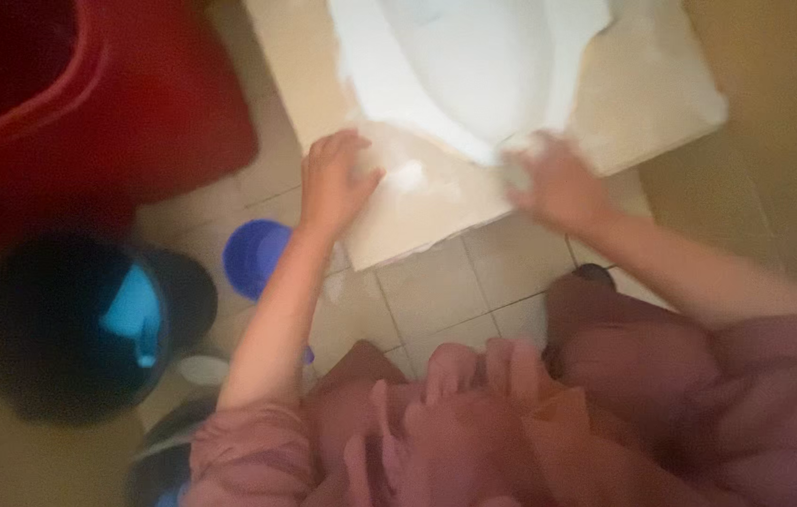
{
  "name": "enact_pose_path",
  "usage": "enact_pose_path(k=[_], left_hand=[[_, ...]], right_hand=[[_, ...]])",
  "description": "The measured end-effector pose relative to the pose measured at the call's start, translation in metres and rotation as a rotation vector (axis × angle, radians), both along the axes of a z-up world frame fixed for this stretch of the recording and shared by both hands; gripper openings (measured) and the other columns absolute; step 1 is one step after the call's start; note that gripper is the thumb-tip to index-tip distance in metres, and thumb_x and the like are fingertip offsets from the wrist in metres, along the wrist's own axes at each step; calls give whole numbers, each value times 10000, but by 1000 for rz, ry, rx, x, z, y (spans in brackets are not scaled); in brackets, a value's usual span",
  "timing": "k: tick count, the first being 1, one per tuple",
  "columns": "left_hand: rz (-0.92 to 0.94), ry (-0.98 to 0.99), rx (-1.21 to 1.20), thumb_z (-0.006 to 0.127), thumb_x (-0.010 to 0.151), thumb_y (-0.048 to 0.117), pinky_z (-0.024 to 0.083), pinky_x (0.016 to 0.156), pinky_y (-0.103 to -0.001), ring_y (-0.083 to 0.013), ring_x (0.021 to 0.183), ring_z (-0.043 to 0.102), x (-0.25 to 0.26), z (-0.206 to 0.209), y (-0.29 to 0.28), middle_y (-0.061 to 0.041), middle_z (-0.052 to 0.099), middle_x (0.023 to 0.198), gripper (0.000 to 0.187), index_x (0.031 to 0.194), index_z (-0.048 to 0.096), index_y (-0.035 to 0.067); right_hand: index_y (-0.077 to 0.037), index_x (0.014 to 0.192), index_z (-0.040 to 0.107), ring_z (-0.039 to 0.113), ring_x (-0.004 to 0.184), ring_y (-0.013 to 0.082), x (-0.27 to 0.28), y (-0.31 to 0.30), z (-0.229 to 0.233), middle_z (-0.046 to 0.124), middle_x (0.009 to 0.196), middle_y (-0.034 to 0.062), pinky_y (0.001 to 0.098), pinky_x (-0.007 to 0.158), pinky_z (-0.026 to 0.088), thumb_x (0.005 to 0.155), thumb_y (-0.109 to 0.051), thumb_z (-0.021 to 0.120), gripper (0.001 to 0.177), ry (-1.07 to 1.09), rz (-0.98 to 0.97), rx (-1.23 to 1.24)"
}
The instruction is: The person scrubs a squat toilet with a sponge, repeatedly dipping it into a blue scoop filled with water from a bucket. They wipe the rim and surrounding tiles, then rinse the toilet by pouring water from the scoop.
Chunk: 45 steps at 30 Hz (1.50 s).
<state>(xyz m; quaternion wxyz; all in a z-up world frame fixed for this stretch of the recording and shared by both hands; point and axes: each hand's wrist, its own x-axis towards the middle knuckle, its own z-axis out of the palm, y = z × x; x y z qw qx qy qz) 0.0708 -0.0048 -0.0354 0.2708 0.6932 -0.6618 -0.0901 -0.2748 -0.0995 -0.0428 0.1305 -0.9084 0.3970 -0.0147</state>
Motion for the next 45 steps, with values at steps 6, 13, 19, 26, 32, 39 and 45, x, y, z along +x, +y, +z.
enact_pose_path(k=[6,13,19,26,32,39,45], left_hand=[[-168,-45,92,840,735,280,405,1017,-533,-354,1261,558,-35,3,2,-134,621,1375,517,1196,688,100],[-139,-194,280,818,764,342,408,1004,-546,-346,1232,554,-60,11,-5,-137,601,1386,555,1241,671,97],[-72,-348,330,828,718,469,347,997,-683,-355,1243,530,-83,29,-1,-143,522,1432,750,1326,599,95],[-12,-463,696,857,646,510,150,1064,-825,-354,1292,503,-104,51,-10,-173,416,1534,906,1368,525,75],[-10,-544,767,851,671,470,65,1065,-856,-365,1293,520,-106,46,-16,-192,377,1578,883,1369,518,44],[-7,-533,751,861,667,454,60,1052,-871,-384,1318,508,-108,36,-17,-210,369,1585,845,1331,539,42],[-16,-549,728,861,659,415,71,1069,-857,-382,1273,545,-106,35,-14,-223,396,1573,775,1277,575,45]], right_hand=[[-178,1331,658,519,1273,424,-24,-14,-19,515,1461,280,520,1021,473,845,-433,704,550,31,137,20],[-74,1476,573,435,1338,507,-85,-89,-26,407,1504,343,569,1051,428,956,-390,717,625,-106,-388,-199],[-200,1470,572,484,1333,451,-102,-113,2,452,1502,270,567,1063,438,944,-344,669,554,-97,-579,34],[-161,1444,572,470,1267,495,-67,-147,-20,416,1461,339,562,976,436,921,-302,698,556,-176,-477,-120],[-136,1502,538,511,1262,457,-87,-175,-10,509,1403,277,561,1049,427,961,-301,662,579,-208,-606,-91],[-162,1446,579,435,1308,454,-63,-156,-16,481,1431,262,601,1085,338,954,-301,657,516,-141,-366,-134],[-58,1456,536,397,1366,439,-87,-210,-51,485,1496,227,665,1092,285,952,-278,682,568,-147,-403,-348]])
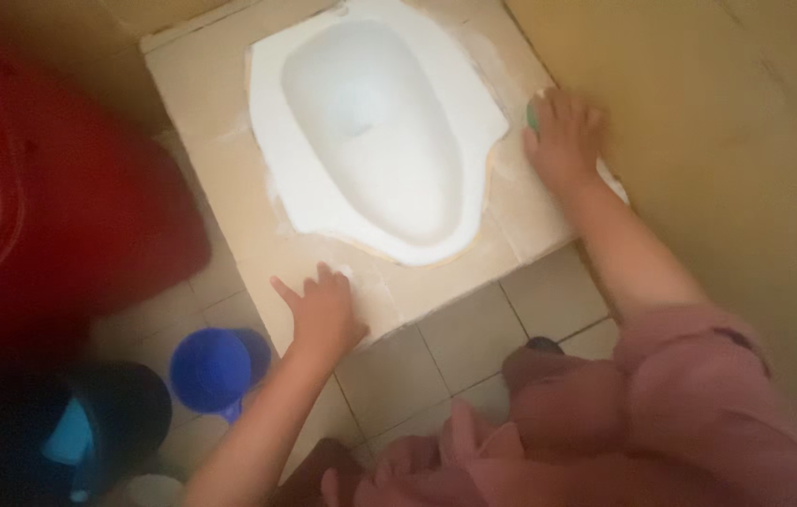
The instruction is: The person scrubs a squat toilet with a sponge, repeatedly dipping it into a blue scoop filled with water from a bucket. They wipe the rim and surrounding tiles, then rinse the toilet by pouring water from the scoop.
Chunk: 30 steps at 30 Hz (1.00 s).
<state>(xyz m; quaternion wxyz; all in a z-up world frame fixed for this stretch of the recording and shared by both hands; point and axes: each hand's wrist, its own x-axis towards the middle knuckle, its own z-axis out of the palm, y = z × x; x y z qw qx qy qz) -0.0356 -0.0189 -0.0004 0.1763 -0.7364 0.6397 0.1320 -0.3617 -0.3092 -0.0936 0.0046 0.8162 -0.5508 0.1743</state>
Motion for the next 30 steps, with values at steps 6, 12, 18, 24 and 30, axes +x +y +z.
enact_pose_path(k=[6,12,18,24,30], left_hand=[[62,58,-12,900,617,393,68,1090,-847,-381,1267,531,-3,5,-2,-209,396,1548,826,1278,555,37],[86,87,-38,898,628,365,80,1097,-843,-349,1287,521,-3,7,-1,-199,416,1534,824,1300,549,40],[103,93,-38,924,594,400,80,1087,-834,-362,1374,443,-1,6,0,-185,380,1542,960,1375,474,69],[100,99,-92,880,645,342,89,1092,-839,-340,1394,427,0,1,4,-180,351,1566,910,1405,457,73],[145,159,24,864,617,355,68,1081,-844,-368,1408,367,4,-8,5,-189,274,1642,1036,1493,387,74]], right_hand=[[-14,1447,519,437,1303,448,42,-102,-43,520,1433,235,603,1141,307,920,-296,722,631,20,30,-217],[-13,1523,451,426,1392,423,21,-86,-40,493,1515,225,577,1142,312,965,-187,688,630,29,101,8],[31,1518,452,413,1335,455,71,-160,-34,479,1487,261,589,1100,294,966,-216,687,649,9,29,-128],[57,1407,572,515,1287,427,64,-126,-7,587,1396,261,539,1065,390,936,-151,645,519,63,0,-96],[71,1284,607,552,1140,471,107,-210,-35,619,1240,297,570,987,407,972,-28,528,337,-28,-64,-23]])
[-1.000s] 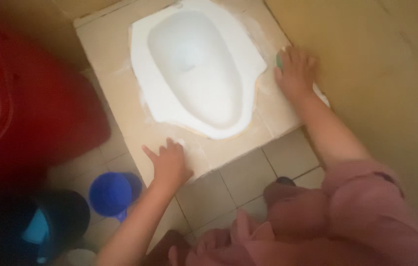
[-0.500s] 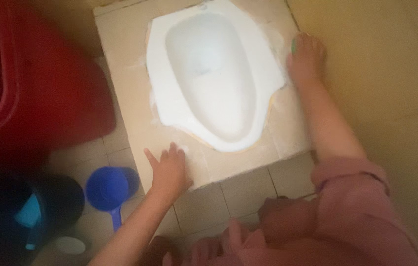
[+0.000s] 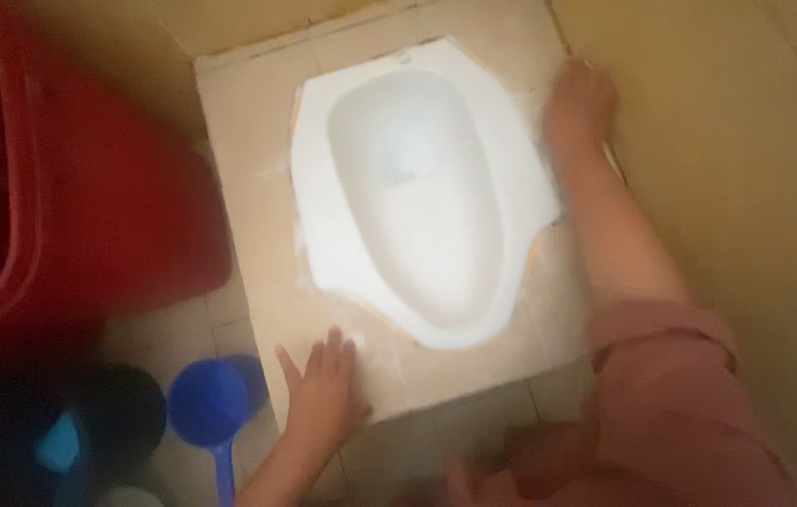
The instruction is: The person scrubs a squat toilet with a sponge, repeatedly dipping it into a blue scoop filled with water from a bucket. They wipe the rim and surrounding tiles, then rinse the toilet by pouring water from the scoop.
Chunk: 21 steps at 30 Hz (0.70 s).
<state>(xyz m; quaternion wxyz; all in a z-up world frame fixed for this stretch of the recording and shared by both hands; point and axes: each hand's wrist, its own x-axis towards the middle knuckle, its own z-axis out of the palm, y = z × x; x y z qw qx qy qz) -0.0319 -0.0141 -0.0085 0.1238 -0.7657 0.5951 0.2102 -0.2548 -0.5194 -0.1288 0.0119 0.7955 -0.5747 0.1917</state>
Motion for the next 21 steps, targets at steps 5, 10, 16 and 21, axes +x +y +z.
enact_pose_path(k=[5,10,16,21], left_hand=[[-55,-122,-123,777,656,276,93,1063,-879,-378,1369,446,-1,-25,11,-212,323,1613,887,1445,443,43],[-45,-15,-119,801,606,305,88,1036,-897,-439,1362,461,5,-24,10,-252,346,1581,945,1430,452,0],[-82,-149,-154,757,674,264,122,1039,-876,-381,1319,504,3,-32,4,-215,403,1531,790,1373,485,14],[-44,-67,4,749,668,260,107,1045,-899,-411,1380,454,2,-21,-3,-245,358,1570,842,1422,467,13]], right_hand=[[60,1257,614,563,1104,463,56,-100,-39,619,1237,285,568,950,421,947,-34,497,344,2,77,-262],[62,1357,536,509,1182,458,39,-71,-16,553,1338,287,562,1000,380,930,-60,538,444,-7,107,-88],[65,1477,443,445,1276,453,-20,46,42,474,1459,290,555,1061,329,909,-90,586,606,102,153,64],[42,1519,437,432,1314,464,31,-37,25,483,1472,268,570,1098,329,985,-122,617,588,50,148,93]])
